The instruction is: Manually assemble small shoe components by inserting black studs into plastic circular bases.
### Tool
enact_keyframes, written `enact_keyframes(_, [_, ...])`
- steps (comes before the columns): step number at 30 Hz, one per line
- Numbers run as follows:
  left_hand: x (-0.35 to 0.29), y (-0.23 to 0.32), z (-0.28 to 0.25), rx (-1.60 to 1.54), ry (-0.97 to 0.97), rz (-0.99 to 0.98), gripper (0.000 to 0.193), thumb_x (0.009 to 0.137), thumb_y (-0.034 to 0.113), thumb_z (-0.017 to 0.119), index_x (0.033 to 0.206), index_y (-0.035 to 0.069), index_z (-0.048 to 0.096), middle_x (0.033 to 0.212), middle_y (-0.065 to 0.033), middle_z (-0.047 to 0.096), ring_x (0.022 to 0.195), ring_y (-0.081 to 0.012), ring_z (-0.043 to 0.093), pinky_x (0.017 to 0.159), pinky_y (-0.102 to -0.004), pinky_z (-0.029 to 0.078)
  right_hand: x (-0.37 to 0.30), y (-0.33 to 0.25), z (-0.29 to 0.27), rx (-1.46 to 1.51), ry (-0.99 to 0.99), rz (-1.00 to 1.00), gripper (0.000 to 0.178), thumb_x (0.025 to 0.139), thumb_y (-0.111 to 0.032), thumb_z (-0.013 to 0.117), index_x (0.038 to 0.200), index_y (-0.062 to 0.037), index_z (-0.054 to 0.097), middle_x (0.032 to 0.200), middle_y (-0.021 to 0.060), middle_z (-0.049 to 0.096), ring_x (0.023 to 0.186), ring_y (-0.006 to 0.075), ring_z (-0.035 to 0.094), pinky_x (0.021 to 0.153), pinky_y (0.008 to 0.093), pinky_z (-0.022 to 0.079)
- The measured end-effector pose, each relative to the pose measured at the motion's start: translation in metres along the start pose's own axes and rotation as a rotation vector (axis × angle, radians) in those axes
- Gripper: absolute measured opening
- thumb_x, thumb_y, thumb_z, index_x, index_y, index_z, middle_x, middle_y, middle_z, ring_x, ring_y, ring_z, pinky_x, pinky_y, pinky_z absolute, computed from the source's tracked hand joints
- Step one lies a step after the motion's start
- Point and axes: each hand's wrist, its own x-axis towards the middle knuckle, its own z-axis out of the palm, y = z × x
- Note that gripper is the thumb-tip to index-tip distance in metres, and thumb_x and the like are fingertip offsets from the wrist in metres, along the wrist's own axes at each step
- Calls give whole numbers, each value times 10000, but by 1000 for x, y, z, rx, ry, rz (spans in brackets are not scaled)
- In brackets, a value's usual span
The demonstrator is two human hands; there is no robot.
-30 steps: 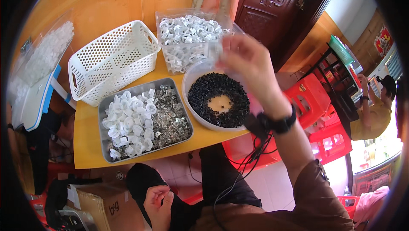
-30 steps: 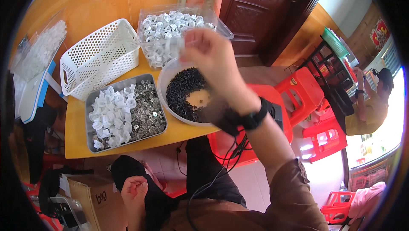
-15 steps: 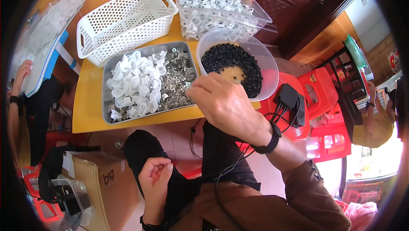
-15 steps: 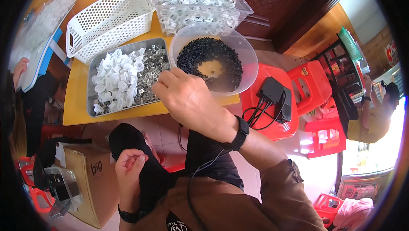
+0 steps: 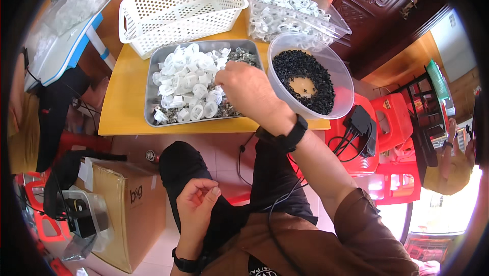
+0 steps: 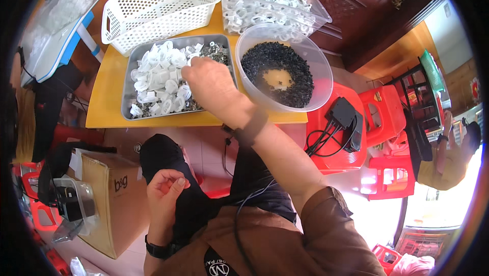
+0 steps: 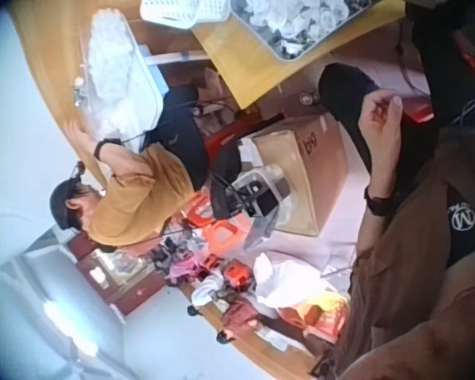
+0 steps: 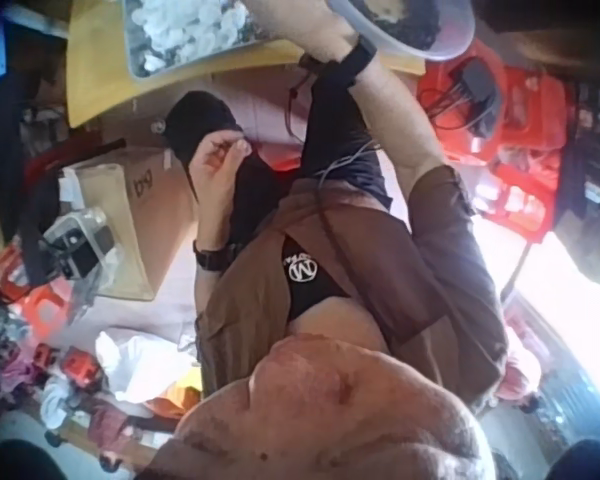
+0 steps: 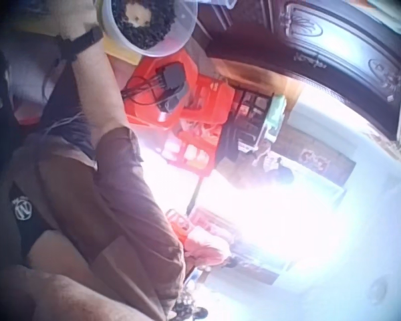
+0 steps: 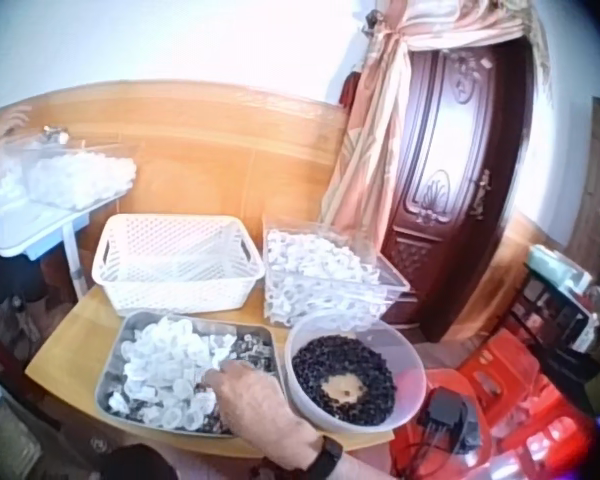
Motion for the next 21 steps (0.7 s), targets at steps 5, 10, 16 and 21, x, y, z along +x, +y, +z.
enact_keyframes(5, [5, -3, -2, -18, -19, -6, 117, 861, 56, 637, 945, 0, 578, 852, -52, 607, 788, -118, 595, 769, -258, 499, 0, 0, 3, 110, 45, 41, 134, 775, -28, 574, 856, -91, 662, 798, 114, 578, 736, 317, 609, 679, 394, 503])
enact_keyframes(10, [4, -1, -1, -30, -21, -14, 125, 857, 69, 647, 940, 3, 581, 850, -52, 606, 792, -125, 598, 764, -265, 505, -8, -3, -5, 3, 44, 88, 75, 775, -68, 608, 830, -83, 657, 783, 116, 585, 708, 316, 611, 652, 400, 503])
enact_keyframes(16, [2, 0, 4, -19, -27, 13, 131, 864, 80, 640, 950, 6, 576, 857, -55, 601, 782, -133, 602, 762, -265, 504, -25, -6, -34, 509, 85, 293, 93, 758, -94, 619, 811, -34, 667, 796, 143, 658, 715, 289, 650, 627, 359, 514])
enact_keyframes(21, [0, 2, 10, -14, 13, 43, 180, 880, 98, 618, 1031, 14, 567, 899, -61, 601, 815, -150, 612, 744, -306, 528, -42, -25, -54, 707, 82, 331, 99, 778, -62, 686, 856, -4, 666, 718, 27, 639, 594, 63, 554, 540, 225, 444])
